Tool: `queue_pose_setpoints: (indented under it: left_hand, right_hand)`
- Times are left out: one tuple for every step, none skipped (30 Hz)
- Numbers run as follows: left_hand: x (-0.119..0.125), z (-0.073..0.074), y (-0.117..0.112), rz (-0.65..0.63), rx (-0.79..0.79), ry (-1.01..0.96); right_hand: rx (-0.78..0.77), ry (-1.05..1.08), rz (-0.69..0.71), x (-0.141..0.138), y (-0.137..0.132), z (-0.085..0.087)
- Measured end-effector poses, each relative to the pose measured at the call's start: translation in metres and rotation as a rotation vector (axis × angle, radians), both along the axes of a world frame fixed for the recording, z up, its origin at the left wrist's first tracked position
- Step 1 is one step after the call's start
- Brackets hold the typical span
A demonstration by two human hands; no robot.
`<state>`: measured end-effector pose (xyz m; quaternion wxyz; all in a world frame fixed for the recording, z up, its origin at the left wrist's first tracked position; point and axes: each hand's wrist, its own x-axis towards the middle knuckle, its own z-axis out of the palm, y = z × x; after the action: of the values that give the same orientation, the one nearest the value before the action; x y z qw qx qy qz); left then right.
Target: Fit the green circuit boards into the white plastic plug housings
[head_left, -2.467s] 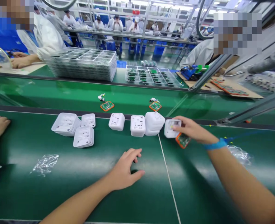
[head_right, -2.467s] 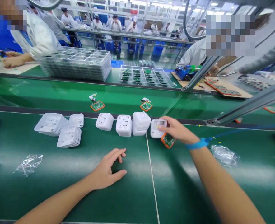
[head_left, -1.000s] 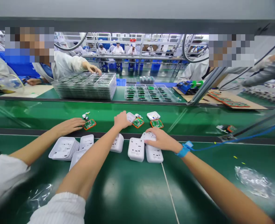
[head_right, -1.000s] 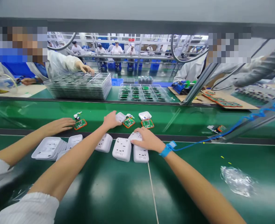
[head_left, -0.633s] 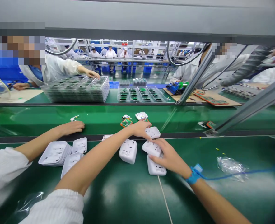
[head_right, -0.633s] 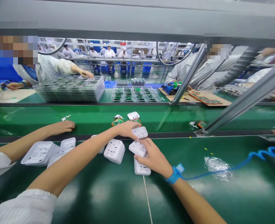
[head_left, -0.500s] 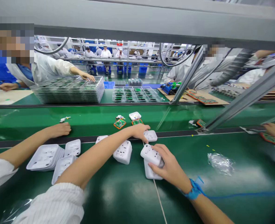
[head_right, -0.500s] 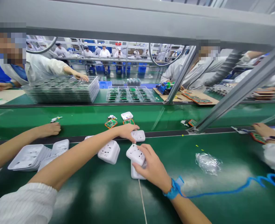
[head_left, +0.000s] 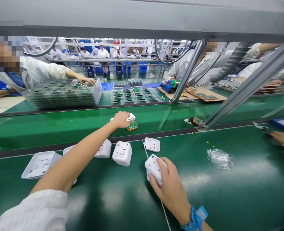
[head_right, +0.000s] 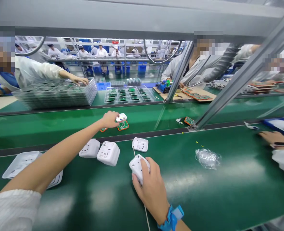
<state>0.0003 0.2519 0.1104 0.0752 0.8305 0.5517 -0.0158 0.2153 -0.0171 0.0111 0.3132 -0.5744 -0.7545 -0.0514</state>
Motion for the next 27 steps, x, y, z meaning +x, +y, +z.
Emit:
queue_pose_setpoints:
  left_hand:
    - [-0.013, -0.004, 0.001, 0.099, 0.000, 0.023]
    - [-0.026, -0.009, 0.000, 0.196, -0.003, 0.042]
    - [-0.038, -0.015, -0.001, 0.284, -0.013, 0.057]
    - [-0.049, -0.020, -0.002, 0.360, -0.025, 0.064]
    - [-0.059, -0.026, -0.004, 0.425, -0.041, 0.065]
    - [-0.067, -0.031, -0.005, 0.472, -0.059, 0.059]
    - [-0.074, -0.035, -0.006, 0.499, -0.073, 0.044]
    - [-0.080, -0.038, -0.006, 0.512, -0.081, 0.023]
    - [-0.085, -0.041, -0.006, 0.513, -0.082, -0.002]
    - [-0.089, -0.043, -0.006, 0.509, -0.074, -0.030]
    - [-0.092, -0.044, -0.006, 0.507, -0.060, -0.058]
    - [-0.095, -0.045, -0.006, 0.511, -0.045, -0.086]
    - [-0.097, -0.046, -0.006, 0.523, -0.029, -0.115]
    - [-0.098, -0.047, -0.007, 0.542, -0.014, -0.146]
    - [-0.099, -0.047, -0.009, 0.566, 0.001, -0.180]
    - [-0.101, -0.048, -0.010, 0.592, 0.015, -0.220]
    - [-0.102, -0.047, -0.012, 0.617, 0.028, -0.265]
    - [-0.103, -0.046, -0.013, 0.639, 0.038, -0.318]
    - [-0.105, -0.044, -0.015, 0.657, 0.045, -0.377]
    - [-0.107, -0.042, -0.016, 0.671, 0.050, -0.442]
    - [-0.108, -0.038, -0.018, 0.682, 0.054, -0.512]
    - [-0.110, -0.033, -0.020, 0.690, 0.057, -0.584]
    - [-0.110, -0.026, -0.022, 0.695, 0.061, -0.658]
    - [-0.111, -0.019, -0.026, 0.695, 0.065, -0.733]
    - [-0.111, -0.011, -0.030, 0.690, 0.067, -0.808]
    - [-0.110, -0.002, -0.036, 0.676, 0.069, -0.882]
    - [-0.109, 0.008, -0.043, 0.655, 0.069, -0.956]
  right_hand:
    - [0.017, -0.010, -0.009, -0.001, -0.001, -0.001]
    - [0.036, -0.021, -0.012, -0.002, -0.001, -0.001]
    - [0.054, -0.034, -0.006, -0.004, 0.000, -0.001]
    - [0.068, -0.047, 0.011, -0.005, 0.002, -0.002]
    - [0.079, -0.057, 0.038, -0.005, 0.005, -0.002]
    - [0.083, -0.062, 0.072, -0.006, 0.009, -0.001]
    - [0.082, -0.064, 0.107, -0.007, 0.014, -0.001]
    - [0.076, -0.063, 0.142, -0.007, 0.021, -0.001]
    - [0.065, -0.062, 0.173, -0.007, 0.028, 0.000]
    - [0.053, -0.062, 0.200, -0.008, 0.036, 0.001]
    - [0.040, -0.064, 0.224, -0.008, 0.044, 0.002]
    - [0.029, -0.068, 0.244, -0.009, 0.051, 0.003]
    - [0.024, -0.072, 0.259, -0.011, 0.057, 0.004]
    - [0.022, -0.079, 0.269, -0.012, 0.062, 0.005]
    - [0.028, -0.088, 0.269, -0.014, 0.066, 0.005]
    - [0.039, -0.099, 0.265, -0.016, 0.068, 0.006]
    - [0.055, -0.110, 0.258, -0.017, 0.069, 0.006]
    - [0.077, -0.115, 0.251, -0.018, 0.069, 0.006]
    - [0.100, -0.116, 0.246, -0.019, 0.068, 0.006]
    - [0.120, -0.115, 0.239, -0.019, 0.067, 0.006]
    - [0.137, -0.112, 0.229, -0.019, 0.066, 0.007]
    - [0.155, -0.108, 0.218, -0.019, 0.064, 0.008]
    - [0.173, -0.101, 0.202, -0.018, 0.062, 0.009]
    - [0.194, -0.095, 0.186, -0.018, 0.060, 0.010]
    - [0.219, -0.087, 0.171, -0.018, 0.058, 0.012]
    - [0.246, -0.080, 0.160, -0.019, 0.055, 0.014]
    - [0.272, -0.076, 0.156, -0.020, 0.052, 0.016]
